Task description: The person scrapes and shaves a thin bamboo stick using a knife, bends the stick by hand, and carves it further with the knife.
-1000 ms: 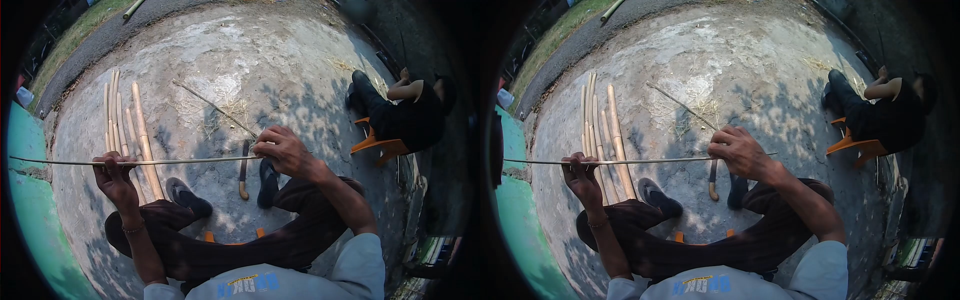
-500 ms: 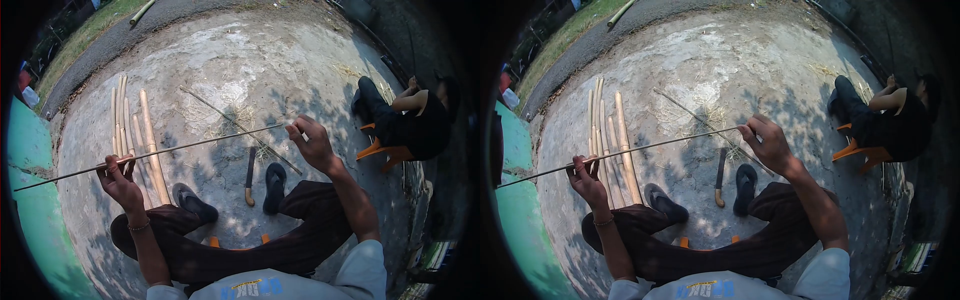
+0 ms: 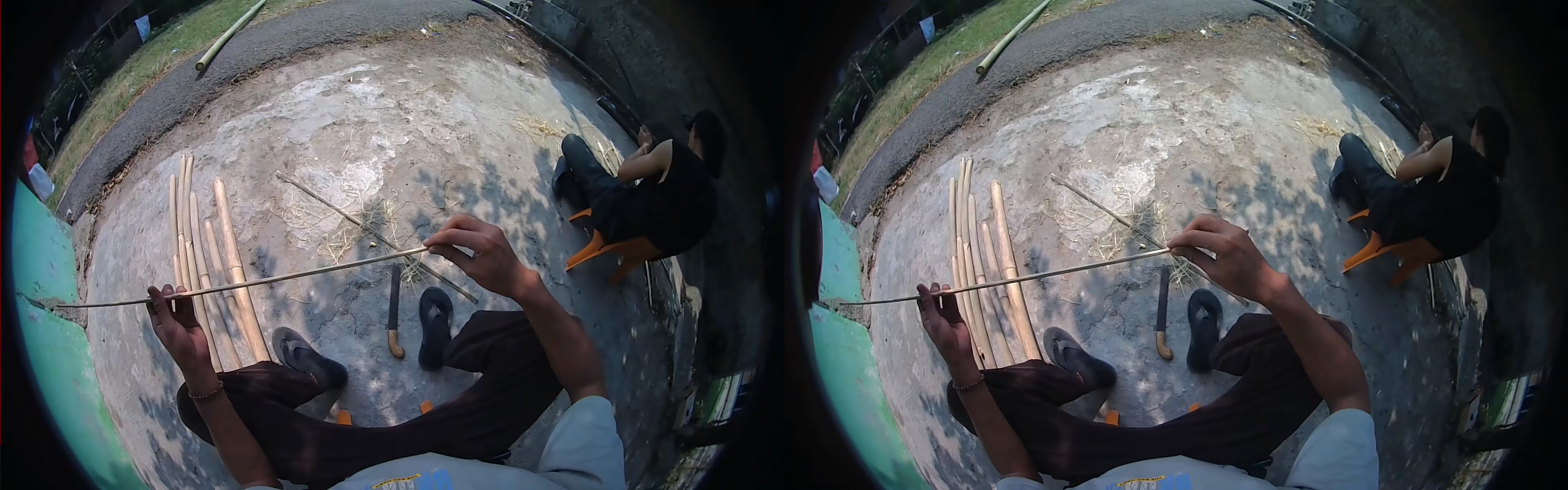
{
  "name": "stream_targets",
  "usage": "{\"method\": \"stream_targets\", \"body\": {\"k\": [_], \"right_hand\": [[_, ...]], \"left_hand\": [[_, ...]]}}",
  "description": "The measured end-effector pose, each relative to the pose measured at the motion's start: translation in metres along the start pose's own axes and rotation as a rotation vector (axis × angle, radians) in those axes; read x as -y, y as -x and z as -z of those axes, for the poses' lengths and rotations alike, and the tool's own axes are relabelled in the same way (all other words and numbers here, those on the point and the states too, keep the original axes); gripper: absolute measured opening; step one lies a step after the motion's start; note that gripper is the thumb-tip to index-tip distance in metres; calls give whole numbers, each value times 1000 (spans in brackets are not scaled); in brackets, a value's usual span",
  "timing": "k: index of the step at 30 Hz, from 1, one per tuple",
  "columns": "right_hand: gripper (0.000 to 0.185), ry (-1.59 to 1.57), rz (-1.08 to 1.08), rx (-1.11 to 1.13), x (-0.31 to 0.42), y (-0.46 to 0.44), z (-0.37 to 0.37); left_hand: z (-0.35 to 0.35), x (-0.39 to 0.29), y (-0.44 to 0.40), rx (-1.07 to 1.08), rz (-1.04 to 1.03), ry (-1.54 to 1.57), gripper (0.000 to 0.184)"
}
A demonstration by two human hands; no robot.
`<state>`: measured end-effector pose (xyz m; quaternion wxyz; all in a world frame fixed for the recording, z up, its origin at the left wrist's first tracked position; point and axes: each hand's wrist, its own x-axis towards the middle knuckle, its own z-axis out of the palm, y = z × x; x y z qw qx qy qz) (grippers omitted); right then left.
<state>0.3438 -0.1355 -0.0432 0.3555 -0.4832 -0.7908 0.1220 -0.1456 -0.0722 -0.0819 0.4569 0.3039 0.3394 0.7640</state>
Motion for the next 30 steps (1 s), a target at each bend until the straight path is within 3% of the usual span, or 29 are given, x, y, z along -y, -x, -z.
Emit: {"method": "stream_targets", "body": {"k": [5, 8, 10, 15, 17, 19, 22, 28, 30], "right_hand": [[18, -70, -68, 196, 0, 1, -2], [21, -45, -6, 104, 5, 2, -9], [18, -21, 19, 244, 3, 2, -9], [13, -151, -297, 420, 4, -2, 2], [12, -60, -300, 487, -4, -3, 10], [12, -223, -429, 361, -18, 6, 6], [16, -176, -488, 362, -18, 2, 11], [22, -195, -569, 429, -32, 0, 4], [24, -108, -482, 422, -26, -5, -3]], "left_hand": [[-1, -6, 0, -56, 24, -46, 17], [-13, -5, 7, -71, 44, -90, 17], [-25, -3, 16, -37, 71, -101, 18], [-32, 7, 21, 108, 107, -72, 26], [-31, 11, 22, 162, 130, -102, 31], [-32, 18, 24, 170, 147, -94, 34], [-37, 21, 29, 186, 179, -100, 33], [-32, 20, 29, 212, 169, -121, 28], [-33, 18, 30, 234, 122, -155, 26]]}}
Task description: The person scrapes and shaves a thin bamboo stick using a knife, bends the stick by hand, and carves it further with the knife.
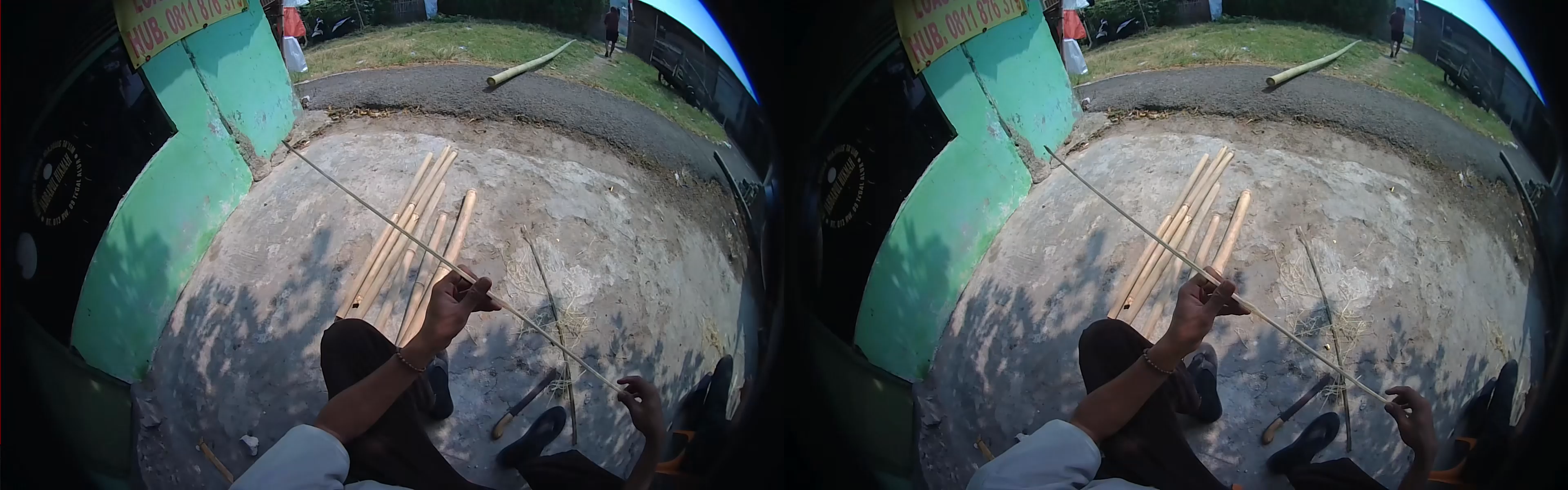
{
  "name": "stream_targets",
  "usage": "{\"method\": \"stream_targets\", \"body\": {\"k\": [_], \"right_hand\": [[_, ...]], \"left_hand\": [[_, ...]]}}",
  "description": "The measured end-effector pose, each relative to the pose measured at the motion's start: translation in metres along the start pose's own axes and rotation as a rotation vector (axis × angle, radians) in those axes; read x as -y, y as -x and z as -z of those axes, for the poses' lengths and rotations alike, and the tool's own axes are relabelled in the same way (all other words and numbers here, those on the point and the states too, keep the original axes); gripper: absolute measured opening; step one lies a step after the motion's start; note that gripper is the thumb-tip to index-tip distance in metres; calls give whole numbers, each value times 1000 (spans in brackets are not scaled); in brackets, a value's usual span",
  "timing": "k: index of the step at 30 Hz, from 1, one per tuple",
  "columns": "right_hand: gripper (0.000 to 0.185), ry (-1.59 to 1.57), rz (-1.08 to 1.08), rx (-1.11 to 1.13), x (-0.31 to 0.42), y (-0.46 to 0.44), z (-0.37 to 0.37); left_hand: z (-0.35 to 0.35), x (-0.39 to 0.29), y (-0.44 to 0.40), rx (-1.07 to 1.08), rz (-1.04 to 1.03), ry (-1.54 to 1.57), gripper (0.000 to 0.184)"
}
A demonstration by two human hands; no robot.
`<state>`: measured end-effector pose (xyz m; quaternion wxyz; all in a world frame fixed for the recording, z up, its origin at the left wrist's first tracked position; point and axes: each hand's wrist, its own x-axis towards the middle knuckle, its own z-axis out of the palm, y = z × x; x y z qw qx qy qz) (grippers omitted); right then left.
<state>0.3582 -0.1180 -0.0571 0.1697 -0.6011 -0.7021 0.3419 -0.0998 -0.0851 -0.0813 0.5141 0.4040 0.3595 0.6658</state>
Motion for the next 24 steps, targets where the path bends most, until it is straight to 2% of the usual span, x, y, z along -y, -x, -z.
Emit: {"method": "stream_targets", "body": {"k": [2, 4, 5, 10, 13, 17, 24], "right_hand": [[26, 101, 60, -31, -3, -4, -7], [28, 285, 230, -133, -17, -12, -17], [28, 307, 228, -125, -20, -15, -20], [27, 259, 193, 77, -21, -21, -31], [28, 322, 252, 88, -25, -19, -35], [28, 332, 168, 107, -22, -16, -36], [30, 218, 310, 84, -19, -17, -37]], "left_hand": [[-3, 6, 2, -28, 17, -78, 29], [-6, 15, 3, -56, 35, -144, 32], [-8, 22, 5, -50, 37, -188, 32], [-26, 35, 12, -12, -32, -282, 36], [-23, 30, 12, 50, 11, -337, 27], [-19, 27, 13, 66, 42, -340, 34], [-19, 25, 12, 109, 93, -346, 42]]}}
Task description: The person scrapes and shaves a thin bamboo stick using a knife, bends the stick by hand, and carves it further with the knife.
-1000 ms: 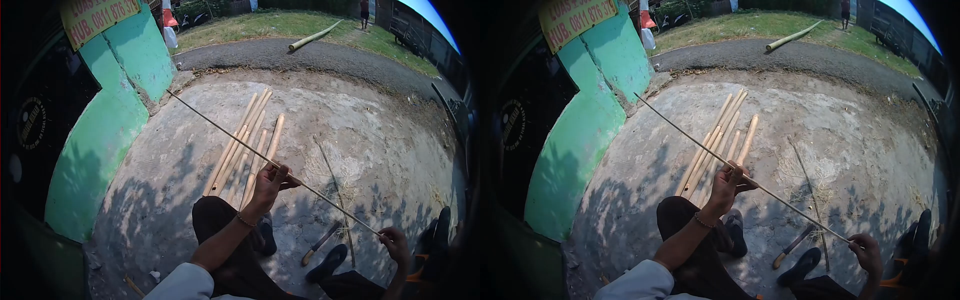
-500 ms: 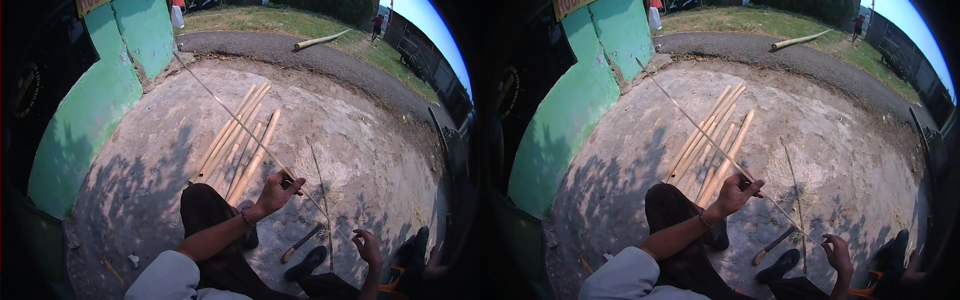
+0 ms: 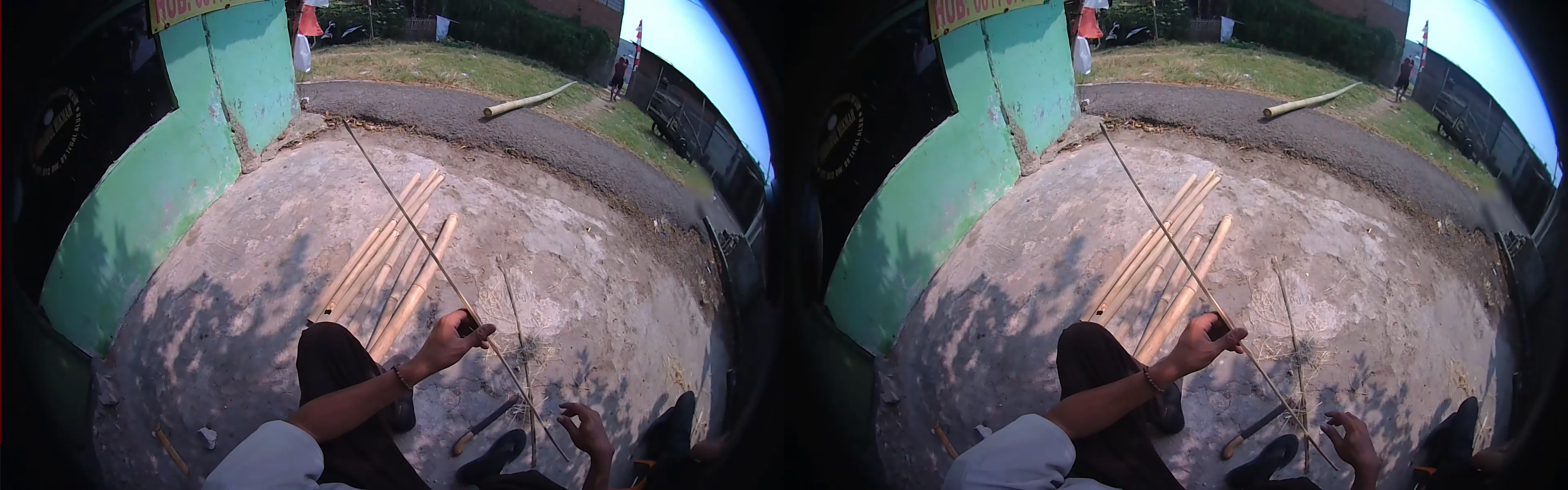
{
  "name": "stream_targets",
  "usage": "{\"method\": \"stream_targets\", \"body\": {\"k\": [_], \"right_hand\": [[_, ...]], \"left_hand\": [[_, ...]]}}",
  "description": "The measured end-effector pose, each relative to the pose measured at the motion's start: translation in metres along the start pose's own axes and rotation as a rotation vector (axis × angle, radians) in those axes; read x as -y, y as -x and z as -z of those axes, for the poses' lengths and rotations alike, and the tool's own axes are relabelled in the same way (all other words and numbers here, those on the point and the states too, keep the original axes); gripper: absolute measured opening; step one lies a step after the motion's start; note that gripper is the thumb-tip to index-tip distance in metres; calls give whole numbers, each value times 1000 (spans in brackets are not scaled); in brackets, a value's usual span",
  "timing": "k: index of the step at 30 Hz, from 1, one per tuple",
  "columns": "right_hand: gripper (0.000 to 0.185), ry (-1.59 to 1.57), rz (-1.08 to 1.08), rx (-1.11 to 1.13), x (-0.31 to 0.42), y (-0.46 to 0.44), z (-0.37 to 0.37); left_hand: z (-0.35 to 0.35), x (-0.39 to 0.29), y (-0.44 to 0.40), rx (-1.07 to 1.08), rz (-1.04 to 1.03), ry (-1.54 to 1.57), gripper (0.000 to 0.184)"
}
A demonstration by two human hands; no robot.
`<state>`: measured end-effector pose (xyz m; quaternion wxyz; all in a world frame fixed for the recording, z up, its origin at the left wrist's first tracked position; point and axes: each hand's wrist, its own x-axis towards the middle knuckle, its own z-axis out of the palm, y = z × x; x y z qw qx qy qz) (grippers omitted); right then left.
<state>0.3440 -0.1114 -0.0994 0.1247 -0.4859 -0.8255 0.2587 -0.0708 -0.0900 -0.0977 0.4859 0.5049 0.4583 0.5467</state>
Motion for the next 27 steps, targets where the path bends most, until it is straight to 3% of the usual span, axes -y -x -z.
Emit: {"method": "stream_targets", "body": {"k": [7, 14, 21, 25, 27], "right_hand": [[27, -201, -133, 65, 14, 3, 10], [20, -136, 2, 50, 4, 5, 6], [25, -135, -24, -328, 14, 15, 39], [25, -105, -145, -367, -6, 32, 55], [28, -299, -235, -244, -14, 41, 62]], "left_hand": [[1, 11, -6, 0, -15, 79, 40], [9, 6, -13, -134, -35, 161, 31], [37, -3, -22, -331, -82, 196, 19], [60, -4, -29, -386, -78, 176, 22], [64, -6, -31, -415, -84, 185, 22]]}}
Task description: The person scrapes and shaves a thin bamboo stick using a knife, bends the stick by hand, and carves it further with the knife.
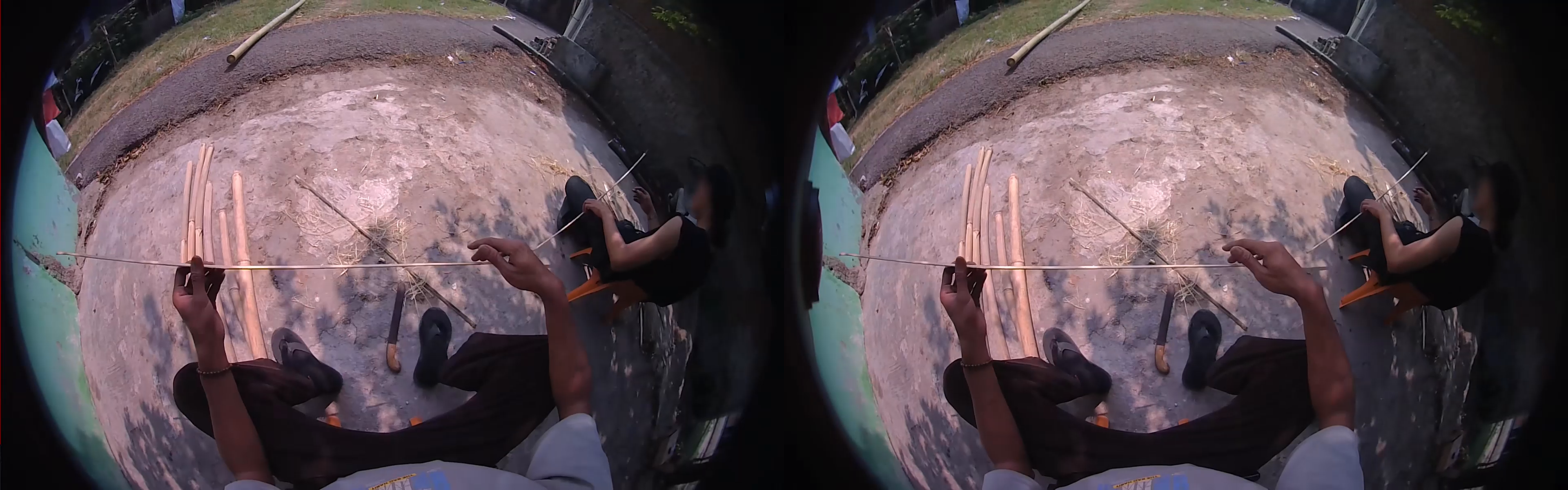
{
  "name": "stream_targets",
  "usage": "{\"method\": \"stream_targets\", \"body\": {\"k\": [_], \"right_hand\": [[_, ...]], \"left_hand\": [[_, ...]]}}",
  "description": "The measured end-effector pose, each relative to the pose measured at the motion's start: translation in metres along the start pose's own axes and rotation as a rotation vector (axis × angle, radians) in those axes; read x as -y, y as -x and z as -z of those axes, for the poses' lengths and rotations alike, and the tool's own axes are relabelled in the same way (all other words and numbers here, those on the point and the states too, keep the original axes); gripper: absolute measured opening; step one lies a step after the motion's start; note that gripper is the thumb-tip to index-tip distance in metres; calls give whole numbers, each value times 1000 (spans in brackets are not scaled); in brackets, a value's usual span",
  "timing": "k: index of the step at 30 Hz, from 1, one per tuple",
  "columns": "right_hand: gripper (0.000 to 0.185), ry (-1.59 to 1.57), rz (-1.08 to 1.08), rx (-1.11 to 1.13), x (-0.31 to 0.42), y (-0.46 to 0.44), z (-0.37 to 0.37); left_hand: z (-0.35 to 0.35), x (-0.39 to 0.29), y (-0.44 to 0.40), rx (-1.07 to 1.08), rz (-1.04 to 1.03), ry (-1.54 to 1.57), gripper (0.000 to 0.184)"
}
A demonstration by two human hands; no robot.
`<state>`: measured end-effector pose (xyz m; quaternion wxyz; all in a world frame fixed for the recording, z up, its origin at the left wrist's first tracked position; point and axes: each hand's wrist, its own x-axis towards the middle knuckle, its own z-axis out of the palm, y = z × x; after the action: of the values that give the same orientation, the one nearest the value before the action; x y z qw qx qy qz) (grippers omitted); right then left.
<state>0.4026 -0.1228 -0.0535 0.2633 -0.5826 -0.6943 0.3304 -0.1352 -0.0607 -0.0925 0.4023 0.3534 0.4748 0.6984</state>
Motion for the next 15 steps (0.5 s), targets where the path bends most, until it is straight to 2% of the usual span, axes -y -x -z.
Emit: {"method": "stream_targets", "body": {"k": [6, 8, 11, 13, 15], "right_hand": [[32, 91, 31, 110, 18, 7, 6], [33, 32, 45, 87, 20, 9, 2], [28, 24, 92, 68, 24, 9, 3], [23, 100, 216, 48, 24, 8, 2], [22, 95, 211, 44, 29, 9, 1]], "left_hand": [[14, -4, -7, -42, -19, 7, 23], [20, -4, -12, -79, -29, -17, 24], [31, 0, -21, -85, -33, -30, 25], [31, -5, -19, -95, -15, -33, 24], [29, -7, -18, -105, -6, -32, 24]]}}
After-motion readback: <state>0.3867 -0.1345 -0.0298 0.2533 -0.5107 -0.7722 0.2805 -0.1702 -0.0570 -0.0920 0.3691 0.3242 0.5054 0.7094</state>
